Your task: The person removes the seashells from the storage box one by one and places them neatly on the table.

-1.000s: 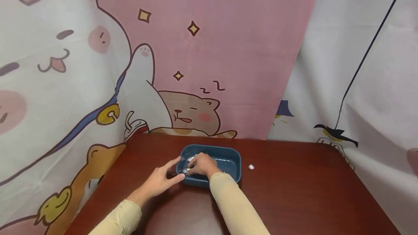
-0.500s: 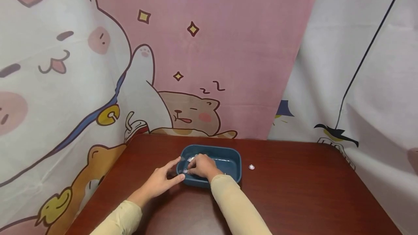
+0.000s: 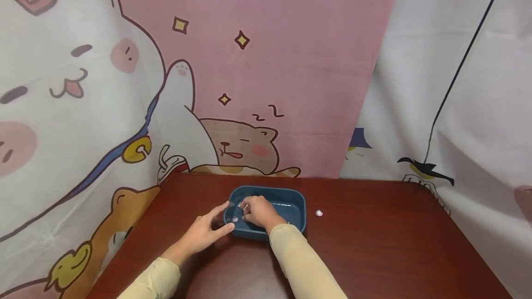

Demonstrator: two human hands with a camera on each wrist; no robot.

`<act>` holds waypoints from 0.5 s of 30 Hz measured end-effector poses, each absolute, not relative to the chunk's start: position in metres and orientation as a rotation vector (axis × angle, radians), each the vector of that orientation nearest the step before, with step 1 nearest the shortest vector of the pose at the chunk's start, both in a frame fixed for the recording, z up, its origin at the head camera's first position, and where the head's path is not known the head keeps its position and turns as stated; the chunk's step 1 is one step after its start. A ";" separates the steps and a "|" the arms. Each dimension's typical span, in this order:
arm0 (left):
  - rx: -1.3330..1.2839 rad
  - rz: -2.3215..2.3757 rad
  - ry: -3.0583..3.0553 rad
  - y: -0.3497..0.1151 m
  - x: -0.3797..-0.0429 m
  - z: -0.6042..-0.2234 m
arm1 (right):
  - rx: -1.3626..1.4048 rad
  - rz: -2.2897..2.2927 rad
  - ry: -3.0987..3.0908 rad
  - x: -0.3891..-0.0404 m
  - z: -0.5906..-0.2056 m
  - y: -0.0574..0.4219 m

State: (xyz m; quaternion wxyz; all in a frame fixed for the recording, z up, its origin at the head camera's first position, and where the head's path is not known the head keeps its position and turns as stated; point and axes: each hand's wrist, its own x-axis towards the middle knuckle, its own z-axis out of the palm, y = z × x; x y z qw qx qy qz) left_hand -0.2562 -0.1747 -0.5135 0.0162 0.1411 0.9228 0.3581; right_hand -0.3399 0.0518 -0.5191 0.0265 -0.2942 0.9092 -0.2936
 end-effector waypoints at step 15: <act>0.433 1.113 2.870 -0.175 -0.254 -0.515 | -0.717 -0.997 2.630 -0.338 -0.516 0.059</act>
